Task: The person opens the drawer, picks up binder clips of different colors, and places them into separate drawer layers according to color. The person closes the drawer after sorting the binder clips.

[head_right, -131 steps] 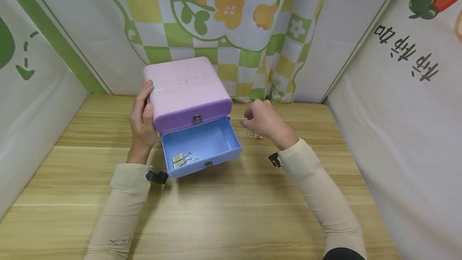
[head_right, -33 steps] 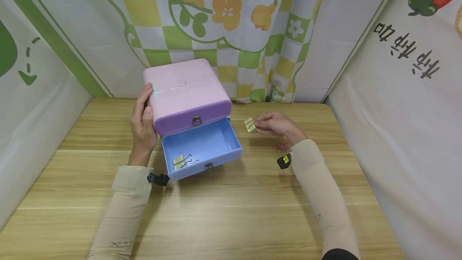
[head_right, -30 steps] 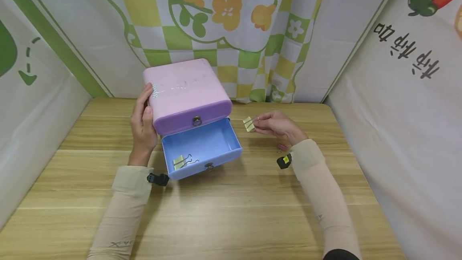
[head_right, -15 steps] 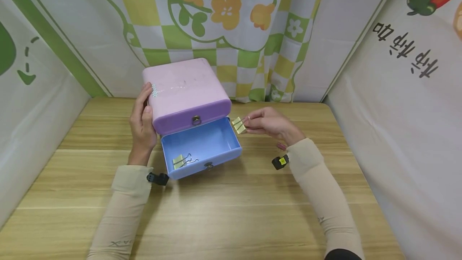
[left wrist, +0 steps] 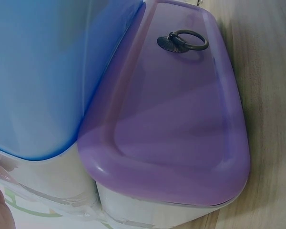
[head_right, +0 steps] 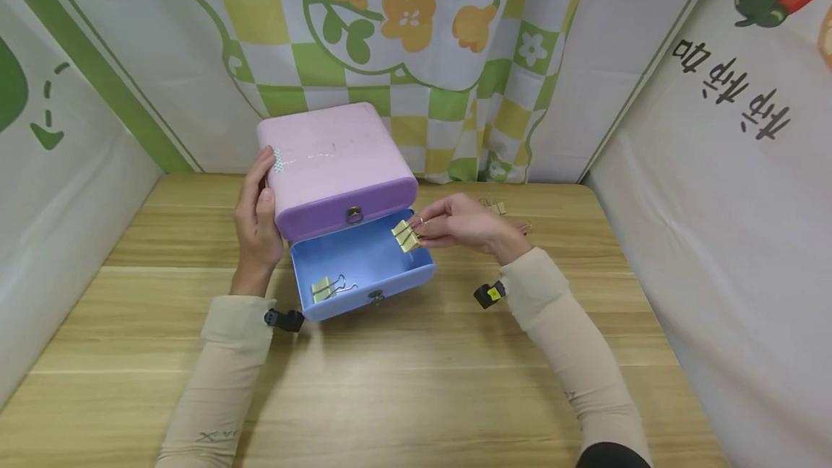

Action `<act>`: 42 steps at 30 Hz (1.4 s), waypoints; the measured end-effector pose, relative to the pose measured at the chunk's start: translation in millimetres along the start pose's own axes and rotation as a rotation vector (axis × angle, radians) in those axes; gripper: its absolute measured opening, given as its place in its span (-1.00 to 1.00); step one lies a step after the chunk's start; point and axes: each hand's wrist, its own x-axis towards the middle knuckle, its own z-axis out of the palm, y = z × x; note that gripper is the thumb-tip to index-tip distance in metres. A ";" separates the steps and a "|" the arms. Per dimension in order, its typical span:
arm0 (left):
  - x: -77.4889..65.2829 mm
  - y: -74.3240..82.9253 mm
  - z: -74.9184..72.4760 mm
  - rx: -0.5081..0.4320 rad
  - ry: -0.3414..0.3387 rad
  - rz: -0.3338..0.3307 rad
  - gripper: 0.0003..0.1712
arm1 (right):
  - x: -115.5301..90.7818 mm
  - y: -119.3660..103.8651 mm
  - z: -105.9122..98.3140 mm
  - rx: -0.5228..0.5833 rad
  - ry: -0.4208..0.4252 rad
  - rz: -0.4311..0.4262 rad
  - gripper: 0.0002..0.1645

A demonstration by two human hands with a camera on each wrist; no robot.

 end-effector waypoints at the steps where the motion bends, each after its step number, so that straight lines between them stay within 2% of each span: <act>1: 0.1 0.0 0.1 0.000 0.001 0.001 -0.37 | 0.4 -0.8 2.3 -0.002 -0.004 0.002 -0.51; 7: 0.0 -1.6 0.5 0.005 0.005 0.000 -0.37 | 6.3 -4.7 14.7 -0.041 -0.037 0.010 -0.56; 17: 0.3 -2.7 -0.3 -0.010 0.009 0.011 -0.37 | 18.4 -12.3 42.9 -0.190 -0.110 -0.001 -0.65; 23: 0.6 -2.5 -0.3 -0.006 0.007 0.001 -0.37 | 28.6 -12.2 59.8 -0.270 -0.167 0.008 -0.63; 42: 0.7 -2.5 0.6 0.000 0.005 0.009 -0.37 | 43.4 -6.7 86.4 -0.363 -0.259 -0.005 -0.63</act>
